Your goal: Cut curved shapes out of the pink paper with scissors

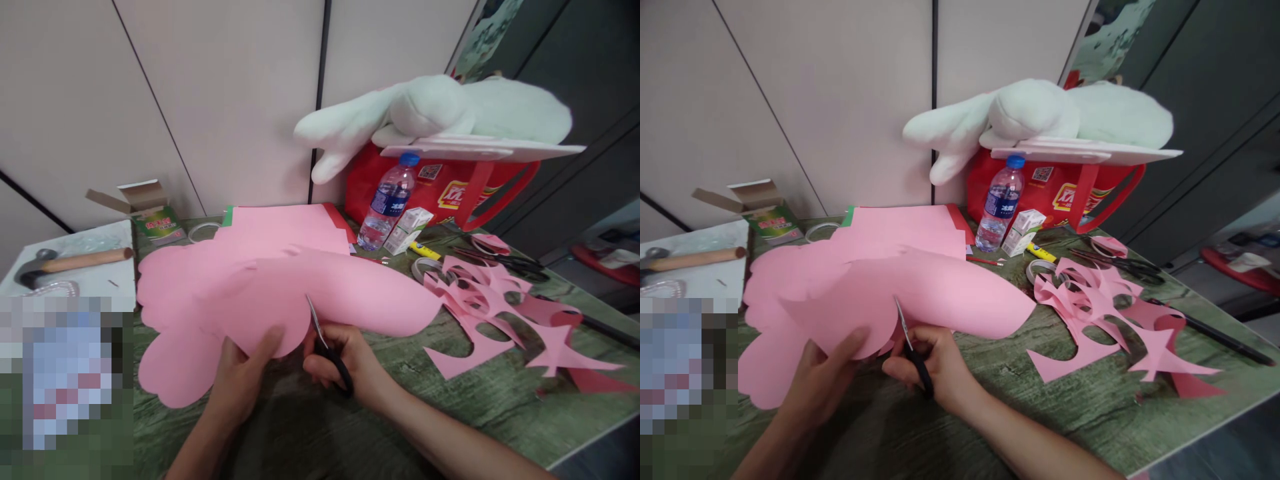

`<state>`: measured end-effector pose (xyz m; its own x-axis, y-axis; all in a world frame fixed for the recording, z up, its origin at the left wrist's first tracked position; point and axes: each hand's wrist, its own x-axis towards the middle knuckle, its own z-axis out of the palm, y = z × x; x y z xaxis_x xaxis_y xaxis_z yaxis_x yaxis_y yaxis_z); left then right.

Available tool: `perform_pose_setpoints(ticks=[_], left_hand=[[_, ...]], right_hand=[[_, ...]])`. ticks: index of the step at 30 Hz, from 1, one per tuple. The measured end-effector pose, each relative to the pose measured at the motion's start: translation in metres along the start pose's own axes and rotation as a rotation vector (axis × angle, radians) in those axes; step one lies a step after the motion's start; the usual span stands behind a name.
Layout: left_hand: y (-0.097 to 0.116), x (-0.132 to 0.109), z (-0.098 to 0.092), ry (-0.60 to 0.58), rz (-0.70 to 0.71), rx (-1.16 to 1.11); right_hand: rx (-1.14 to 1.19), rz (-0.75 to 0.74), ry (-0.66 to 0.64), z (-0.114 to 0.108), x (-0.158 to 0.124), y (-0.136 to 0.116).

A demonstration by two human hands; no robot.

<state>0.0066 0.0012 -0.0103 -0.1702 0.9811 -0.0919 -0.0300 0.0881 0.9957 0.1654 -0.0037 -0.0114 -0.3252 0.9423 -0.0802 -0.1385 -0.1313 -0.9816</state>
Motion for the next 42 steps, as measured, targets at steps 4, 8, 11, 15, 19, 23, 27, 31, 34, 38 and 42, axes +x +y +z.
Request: perform_pose_setpoints(ticks=[4, 8, 11, 15, 19, 23, 27, 31, 34, 38, 42], left_hand=[[-0.007, -0.006, 0.009, -0.035, 0.06, 0.061], [-0.009, -0.008, 0.012, 0.119, 0.028, 0.011], [-0.005, -0.009, 0.013, 0.134, 0.011, 0.043], [0.008, -0.018, 0.019, 0.111, 0.053, 0.079], [0.016, -0.025, 0.025, 0.131, 0.062, 0.108], [0.015, -0.023, 0.023, 0.12, 0.052, 0.117], [0.013, -0.021, 0.02, 0.114, 0.037, 0.128], [0.011, -0.02, 0.019, 0.12, 0.034, 0.129], [0.01, -0.02, 0.019, 0.119, 0.019, 0.145], [0.012, -0.02, 0.018, 0.125, 0.031, 0.102], [0.015, -0.02, 0.018, 0.144, 0.033, 0.095]], right_hand=[[0.016, -0.038, -0.023, 0.002, 0.0, -0.001], [0.006, -0.005, -0.056, 0.004, -0.001, 0.002], [0.028, 0.029, -0.057, 0.003, -0.001, 0.003], [0.071, 0.006, -0.07, 0.0, 0.0, 0.0], [0.101, -0.029, -0.091, -0.002, 0.001, -0.001], [0.115, -0.027, -0.08, -0.002, 0.001, 0.002], [0.115, -0.015, -0.077, -0.001, 0.001, 0.003], [0.114, 0.001, -0.069, -0.001, 0.002, 0.002], [0.112, 0.005, -0.054, 0.0, 0.002, 0.001], [0.135, 0.028, -0.035, 0.001, 0.002, -0.002], [0.159, 0.036, -0.031, 0.001, 0.002, -0.004]])
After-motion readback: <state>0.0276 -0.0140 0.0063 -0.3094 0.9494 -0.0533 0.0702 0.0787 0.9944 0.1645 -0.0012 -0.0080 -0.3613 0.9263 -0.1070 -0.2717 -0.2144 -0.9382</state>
